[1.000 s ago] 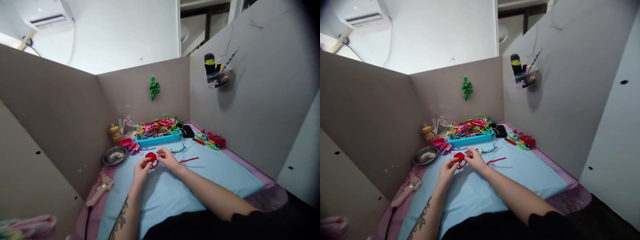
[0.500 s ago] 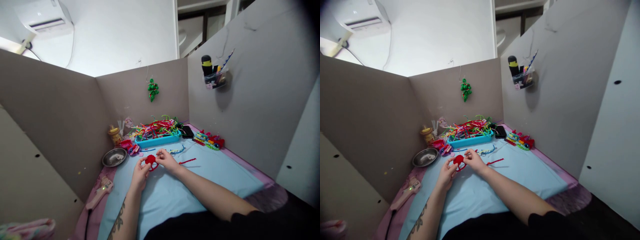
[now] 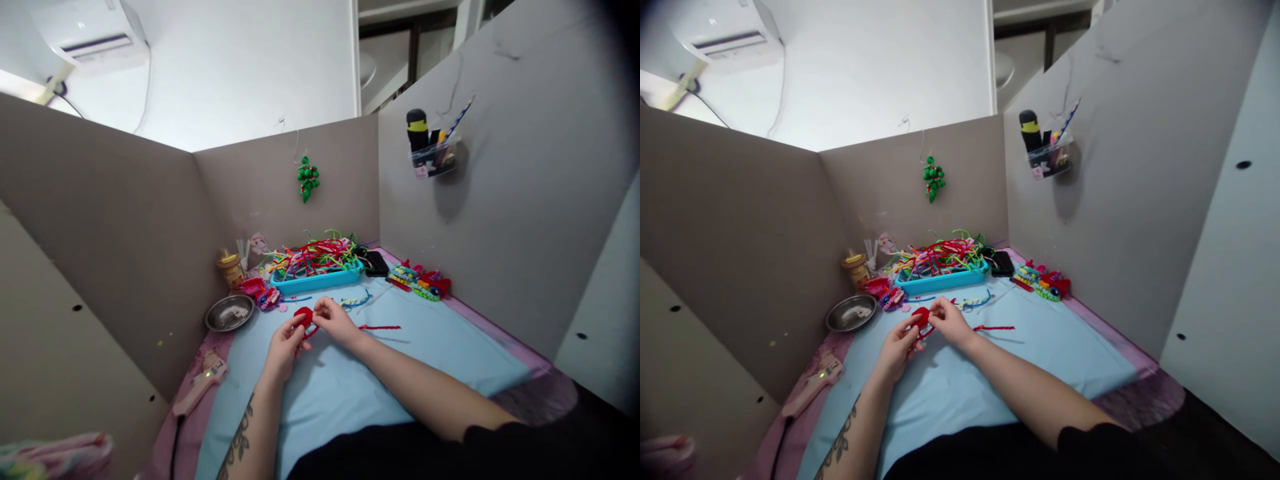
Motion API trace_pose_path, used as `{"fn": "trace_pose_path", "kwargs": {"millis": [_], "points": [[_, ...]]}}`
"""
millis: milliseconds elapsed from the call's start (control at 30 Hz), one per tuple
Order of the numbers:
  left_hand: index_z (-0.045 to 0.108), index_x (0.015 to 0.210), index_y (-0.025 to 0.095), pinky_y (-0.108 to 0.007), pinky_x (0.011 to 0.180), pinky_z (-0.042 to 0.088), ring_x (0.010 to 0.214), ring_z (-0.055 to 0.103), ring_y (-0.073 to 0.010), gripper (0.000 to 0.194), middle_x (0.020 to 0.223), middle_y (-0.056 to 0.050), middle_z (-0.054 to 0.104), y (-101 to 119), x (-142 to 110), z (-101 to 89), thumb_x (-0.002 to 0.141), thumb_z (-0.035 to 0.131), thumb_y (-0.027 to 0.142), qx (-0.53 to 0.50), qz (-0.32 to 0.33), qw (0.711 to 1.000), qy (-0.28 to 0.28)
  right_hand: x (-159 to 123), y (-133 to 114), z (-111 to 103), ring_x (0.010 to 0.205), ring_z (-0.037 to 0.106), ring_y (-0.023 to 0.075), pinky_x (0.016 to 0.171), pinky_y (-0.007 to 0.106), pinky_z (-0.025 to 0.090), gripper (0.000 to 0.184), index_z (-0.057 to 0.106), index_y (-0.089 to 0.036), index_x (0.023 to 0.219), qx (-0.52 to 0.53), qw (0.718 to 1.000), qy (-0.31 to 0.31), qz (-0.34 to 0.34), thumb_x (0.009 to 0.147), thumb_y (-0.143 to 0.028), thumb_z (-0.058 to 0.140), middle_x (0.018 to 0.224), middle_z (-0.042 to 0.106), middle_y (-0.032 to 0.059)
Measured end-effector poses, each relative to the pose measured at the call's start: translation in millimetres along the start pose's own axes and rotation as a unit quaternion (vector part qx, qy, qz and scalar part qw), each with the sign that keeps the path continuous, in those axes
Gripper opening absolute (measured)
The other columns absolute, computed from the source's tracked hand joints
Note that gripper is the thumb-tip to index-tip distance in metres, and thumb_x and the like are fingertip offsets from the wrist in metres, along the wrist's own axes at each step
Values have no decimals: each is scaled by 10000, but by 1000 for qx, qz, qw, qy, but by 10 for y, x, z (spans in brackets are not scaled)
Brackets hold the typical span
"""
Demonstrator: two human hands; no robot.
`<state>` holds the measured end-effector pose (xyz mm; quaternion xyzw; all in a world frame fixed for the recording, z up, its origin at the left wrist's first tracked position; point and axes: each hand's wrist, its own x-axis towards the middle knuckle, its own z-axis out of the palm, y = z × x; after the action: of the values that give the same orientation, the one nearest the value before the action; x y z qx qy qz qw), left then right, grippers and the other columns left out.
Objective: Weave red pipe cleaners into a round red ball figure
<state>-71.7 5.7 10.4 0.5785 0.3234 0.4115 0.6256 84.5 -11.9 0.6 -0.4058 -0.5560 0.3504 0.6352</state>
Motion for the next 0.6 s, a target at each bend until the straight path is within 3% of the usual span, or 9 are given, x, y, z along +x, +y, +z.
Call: {"fn": "trace_pose_path", "kwargs": {"millis": [167,367,600], "points": [[633,1054,97,-167,348,294,430,554,-97,533,641,-44,655,-23,25,5,620,742,387,23,23,999,21,-12,9,19,538,452,90,534,222,322,186,446,-199,799,-1,1000,-18,3,716,-240,608,613,488,-73],[669,952,88,-208,422,406,392,493,-61,458,690,-50,684,-61,60,6,593,755,358,37,53,996,62,-21,24,48,563,473,95,553,227,344,194,446,-200,794,8,999,-34,0,719,-247,618,646,516,-58],[683,923,83,-209,420,406,388,491,-69,407,635,-42,677,-20,42,20,621,729,352,48,66,994,66,-29,-15,48,565,466,92,556,225,340,192,441,-198,792,13,999,-36,-4,728,-247,615,649,506,-59]]}}
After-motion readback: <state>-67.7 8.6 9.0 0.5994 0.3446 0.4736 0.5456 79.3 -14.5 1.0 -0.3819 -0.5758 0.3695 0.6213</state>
